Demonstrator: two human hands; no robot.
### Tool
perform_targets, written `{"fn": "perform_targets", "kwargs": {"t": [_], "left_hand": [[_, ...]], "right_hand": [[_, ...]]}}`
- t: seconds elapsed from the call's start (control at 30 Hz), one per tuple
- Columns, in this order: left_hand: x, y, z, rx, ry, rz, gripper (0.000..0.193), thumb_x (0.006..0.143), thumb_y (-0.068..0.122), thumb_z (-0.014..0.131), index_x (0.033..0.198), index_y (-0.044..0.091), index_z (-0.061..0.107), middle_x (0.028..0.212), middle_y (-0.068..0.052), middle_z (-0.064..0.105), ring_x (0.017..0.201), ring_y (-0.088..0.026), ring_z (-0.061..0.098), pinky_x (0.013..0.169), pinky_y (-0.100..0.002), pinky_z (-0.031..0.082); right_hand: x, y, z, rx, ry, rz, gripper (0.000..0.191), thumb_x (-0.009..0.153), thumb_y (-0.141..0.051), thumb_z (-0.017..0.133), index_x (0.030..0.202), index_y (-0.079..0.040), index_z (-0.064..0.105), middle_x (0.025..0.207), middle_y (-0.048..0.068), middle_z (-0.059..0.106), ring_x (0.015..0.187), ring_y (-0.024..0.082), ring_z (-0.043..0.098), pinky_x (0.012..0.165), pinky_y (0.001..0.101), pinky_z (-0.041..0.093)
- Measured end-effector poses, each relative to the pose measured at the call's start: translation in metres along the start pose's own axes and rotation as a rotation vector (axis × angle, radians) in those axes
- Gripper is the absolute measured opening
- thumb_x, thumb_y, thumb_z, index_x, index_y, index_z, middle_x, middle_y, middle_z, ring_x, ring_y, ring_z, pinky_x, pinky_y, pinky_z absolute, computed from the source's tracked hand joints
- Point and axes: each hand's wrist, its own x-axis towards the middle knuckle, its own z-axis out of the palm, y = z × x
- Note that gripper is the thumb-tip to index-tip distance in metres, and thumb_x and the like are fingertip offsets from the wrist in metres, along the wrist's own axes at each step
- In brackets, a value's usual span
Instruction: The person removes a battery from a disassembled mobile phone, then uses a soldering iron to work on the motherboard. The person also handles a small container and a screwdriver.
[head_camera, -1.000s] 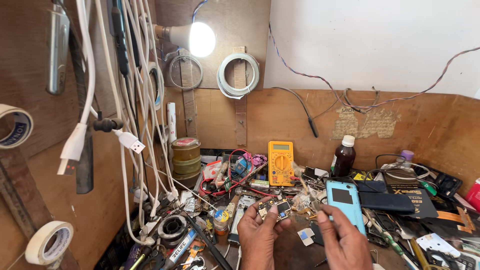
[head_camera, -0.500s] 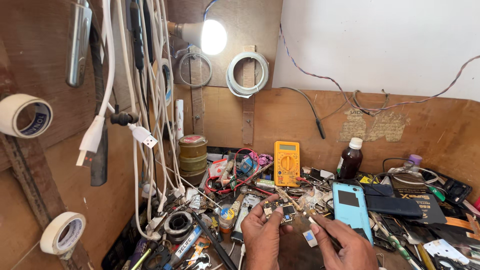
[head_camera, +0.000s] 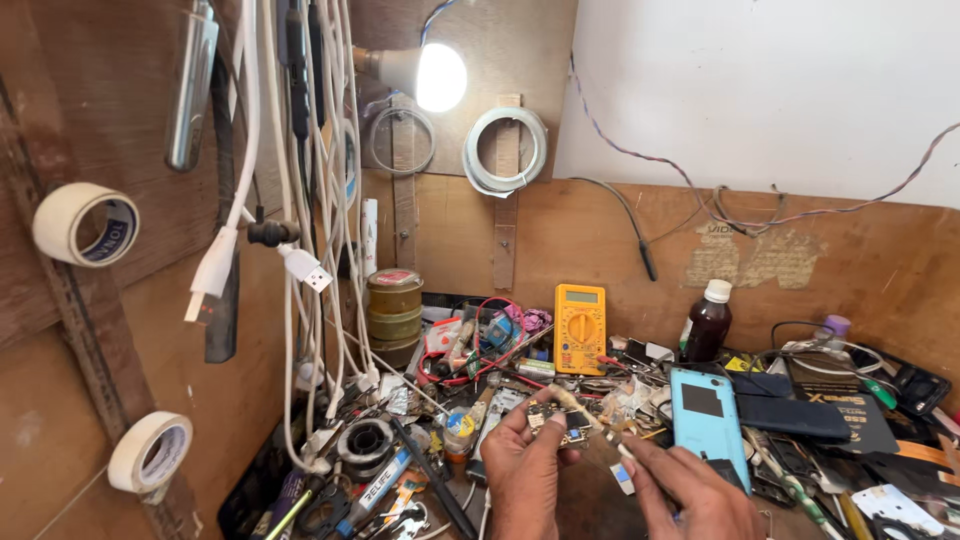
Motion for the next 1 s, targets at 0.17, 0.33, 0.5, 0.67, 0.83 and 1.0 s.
{"fn": "perform_targets", "kwargs": {"t": [0.17, 0.33, 0.5, 0.67, 0.83, 1.0], "left_hand": [[-0.0009, 0.0003, 0.0012, 0.018, -0.01, -0.032, 0.035, 0.086, -0.001, 0.069, 0.122, -0.001, 0.072, 0.086, -0.008, 0.08, 0.064, -0.009, 0.069, 0.048, -0.023, 0.052], [-0.0044, -0.0004, -0.0005, 0.003, -0.018, 0.014, 0.036, 0.086, -0.001, 0.07, 0.122, -0.002, 0.072, 0.087, -0.006, 0.08, 0.063, -0.007, 0.067, 0.048, -0.022, 0.054], [-0.0052, 0.0008, 0.0, 0.028, -0.042, 0.01, 0.035, 0.087, 0.0, 0.07, 0.122, -0.002, 0.074, 0.083, -0.006, 0.077, 0.061, -0.007, 0.065, 0.046, -0.022, 0.052], [-0.0063, 0.0048, 0.0005, 0.022, -0.024, -0.021, 0.034, 0.087, -0.001, 0.069, 0.122, -0.001, 0.073, 0.085, -0.007, 0.08, 0.064, -0.008, 0.069, 0.048, -0.022, 0.054], [-0.0075, 0.0049, -0.0003, -0.02, -0.035, -0.023, 0.034, 0.088, 0.0, 0.069, 0.121, -0.002, 0.074, 0.085, -0.007, 0.08, 0.063, -0.008, 0.069, 0.048, -0.022, 0.053], [-0.0054, 0.0017, 0.0004, 0.03, -0.02, -0.023, 0.035, 0.087, -0.001, 0.07, 0.121, -0.001, 0.074, 0.084, -0.007, 0.079, 0.063, -0.008, 0.069, 0.047, -0.023, 0.053]], "right_hand": [[0.0014, 0.002, -0.0002, -0.073, -0.108, 0.263, 0.028, 0.088, -0.031, 0.08, 0.116, -0.03, 0.08, 0.072, 0.006, 0.073, 0.065, 0.018, 0.069, 0.065, 0.0346, 0.058], [-0.0023, -0.0005, -0.0008, -0.031, -0.035, 0.064, 0.031, 0.08, -0.031, 0.082, 0.11, -0.026, 0.081, 0.074, 0.002, 0.075, 0.062, 0.018, 0.071, 0.059, 0.0348, 0.056], [-0.0015, -0.0036, -0.0001, -0.03, -0.044, 0.183, 0.028, 0.083, -0.031, 0.081, 0.111, -0.026, 0.081, 0.072, 0.003, 0.074, 0.061, 0.018, 0.071, 0.06, 0.0334, 0.057], [-0.0017, 0.0001, -0.0013, -0.022, -0.034, 0.047, 0.027, 0.078, -0.027, 0.083, 0.105, -0.022, 0.082, 0.077, 0.003, 0.076, 0.067, 0.02, 0.074, 0.062, 0.0335, 0.056], [-0.0011, 0.0036, -0.003, -0.02, -0.029, 0.045, 0.027, 0.08, -0.028, 0.082, 0.106, -0.023, 0.081, 0.077, 0.004, 0.076, 0.068, 0.021, 0.073, 0.066, 0.034, 0.057], [-0.0014, 0.0008, -0.0029, -0.009, -0.029, 0.139, 0.025, 0.084, -0.029, 0.08, 0.109, -0.024, 0.079, 0.077, 0.004, 0.074, 0.064, 0.021, 0.072, 0.065, 0.0353, 0.057]]}}
